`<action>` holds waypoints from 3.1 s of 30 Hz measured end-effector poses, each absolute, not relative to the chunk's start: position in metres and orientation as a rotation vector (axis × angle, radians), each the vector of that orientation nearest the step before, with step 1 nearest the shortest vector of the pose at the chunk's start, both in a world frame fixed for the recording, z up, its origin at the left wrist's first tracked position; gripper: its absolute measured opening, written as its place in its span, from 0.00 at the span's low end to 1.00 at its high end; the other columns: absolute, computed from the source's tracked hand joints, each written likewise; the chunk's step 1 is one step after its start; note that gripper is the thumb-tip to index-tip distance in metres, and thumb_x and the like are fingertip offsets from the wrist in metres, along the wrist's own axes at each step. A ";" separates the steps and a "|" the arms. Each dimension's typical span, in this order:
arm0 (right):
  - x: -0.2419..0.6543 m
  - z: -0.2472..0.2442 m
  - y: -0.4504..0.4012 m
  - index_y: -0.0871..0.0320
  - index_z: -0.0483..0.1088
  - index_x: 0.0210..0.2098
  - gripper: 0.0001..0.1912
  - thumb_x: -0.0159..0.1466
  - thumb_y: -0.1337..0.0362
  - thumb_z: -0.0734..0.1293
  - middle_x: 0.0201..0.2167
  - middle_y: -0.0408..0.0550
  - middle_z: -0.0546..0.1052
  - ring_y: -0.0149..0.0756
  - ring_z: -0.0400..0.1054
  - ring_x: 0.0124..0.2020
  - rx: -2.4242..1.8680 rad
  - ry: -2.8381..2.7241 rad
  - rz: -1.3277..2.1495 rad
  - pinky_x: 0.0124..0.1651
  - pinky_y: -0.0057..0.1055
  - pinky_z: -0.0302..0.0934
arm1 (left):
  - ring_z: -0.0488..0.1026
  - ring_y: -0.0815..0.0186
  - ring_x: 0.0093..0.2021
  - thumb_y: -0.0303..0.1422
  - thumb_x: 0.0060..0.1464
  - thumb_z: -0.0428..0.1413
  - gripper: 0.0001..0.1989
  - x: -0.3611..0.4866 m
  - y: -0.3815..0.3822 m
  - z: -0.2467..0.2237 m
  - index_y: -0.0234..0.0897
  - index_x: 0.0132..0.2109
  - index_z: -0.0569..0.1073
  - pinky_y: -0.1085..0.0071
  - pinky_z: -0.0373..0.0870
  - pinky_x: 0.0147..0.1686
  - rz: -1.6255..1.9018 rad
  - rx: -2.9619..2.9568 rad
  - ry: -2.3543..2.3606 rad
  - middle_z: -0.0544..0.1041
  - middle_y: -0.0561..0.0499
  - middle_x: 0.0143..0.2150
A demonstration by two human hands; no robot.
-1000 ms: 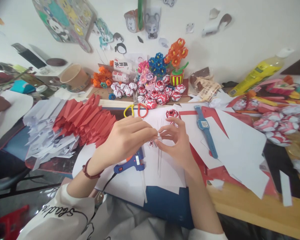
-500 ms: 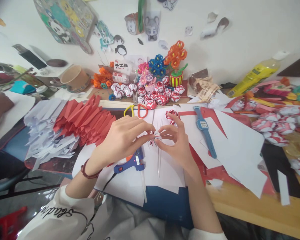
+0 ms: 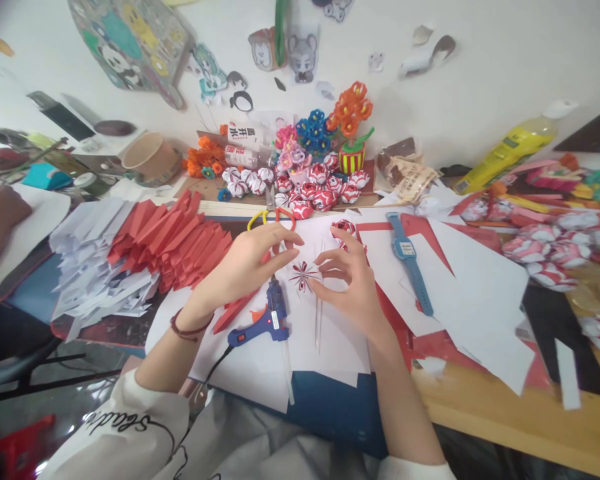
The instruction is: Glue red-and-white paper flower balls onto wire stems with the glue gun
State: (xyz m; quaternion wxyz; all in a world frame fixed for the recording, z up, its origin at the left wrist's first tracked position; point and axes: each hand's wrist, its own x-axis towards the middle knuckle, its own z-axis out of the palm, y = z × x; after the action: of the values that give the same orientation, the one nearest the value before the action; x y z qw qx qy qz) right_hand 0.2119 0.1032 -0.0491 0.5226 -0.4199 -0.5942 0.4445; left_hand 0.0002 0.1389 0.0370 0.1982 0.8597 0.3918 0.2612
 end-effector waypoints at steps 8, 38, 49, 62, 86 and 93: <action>0.212 -0.050 0.102 0.37 0.57 0.66 0.43 0.57 0.65 0.78 0.46 0.41 0.79 0.37 0.78 0.43 -1.008 -1.437 1.081 0.50 0.42 0.77 | 0.72 0.66 0.37 0.35 0.63 0.61 0.07 0.025 0.162 0.019 0.36 0.43 0.79 0.71 0.65 0.36 0.774 2.192 0.856 0.80 0.49 0.39; 0.212 -0.047 0.101 0.42 0.56 0.56 0.36 0.57 0.67 0.78 0.42 0.38 0.78 0.33 0.76 0.39 -0.944 -1.414 1.082 0.47 0.37 0.75 | 0.67 0.71 0.25 0.32 0.64 0.60 0.05 -0.024 0.140 0.071 0.39 0.37 0.77 0.74 0.63 0.25 1.536 1.677 0.735 0.73 0.55 0.28; 0.211 -0.044 0.100 0.42 0.55 0.58 0.37 0.58 0.66 0.77 0.42 0.40 0.78 0.36 0.77 0.40 -0.923 -1.401 1.151 0.49 0.42 0.76 | 0.76 0.63 0.40 0.35 0.69 0.54 0.11 -0.012 0.144 0.024 0.38 0.51 0.80 0.69 0.69 0.42 0.621 2.418 0.822 0.81 0.47 0.42; 0.211 -0.047 0.100 0.43 0.56 0.57 0.36 0.58 0.64 0.78 0.43 0.40 0.78 0.35 0.76 0.39 -0.950 -1.433 1.123 0.48 0.39 0.75 | 0.73 0.65 0.37 0.31 0.65 0.59 0.07 -0.005 0.147 0.021 0.37 0.37 0.80 0.69 0.68 0.42 0.719 2.344 0.812 0.79 0.49 0.36; 0.211 -0.046 0.099 0.43 0.58 0.58 0.36 0.57 0.64 0.78 0.42 0.41 0.78 0.38 0.76 0.42 -0.980 -1.463 1.047 0.50 0.41 0.74 | 0.72 0.66 0.36 0.34 0.63 0.61 0.05 -0.011 0.145 0.031 0.37 0.40 0.80 0.70 0.66 0.39 0.652 2.279 0.948 0.79 0.50 0.36; 0.211 -0.047 0.100 0.42 0.59 0.58 0.35 0.58 0.65 0.77 0.43 0.42 0.78 0.38 0.76 0.42 -0.958 -1.498 1.052 0.49 0.42 0.74 | 0.72 0.65 0.37 0.34 0.66 0.58 0.07 -0.006 0.157 0.028 0.37 0.41 0.80 0.69 0.66 0.41 0.541 2.294 0.779 0.78 0.50 0.37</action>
State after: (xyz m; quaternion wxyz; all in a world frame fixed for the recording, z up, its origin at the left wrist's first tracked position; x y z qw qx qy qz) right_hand 0.2113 0.0995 -0.0474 0.5122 -0.3984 -0.6227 0.4372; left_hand -0.0056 0.1573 0.0283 0.3238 0.8743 0.2970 0.2064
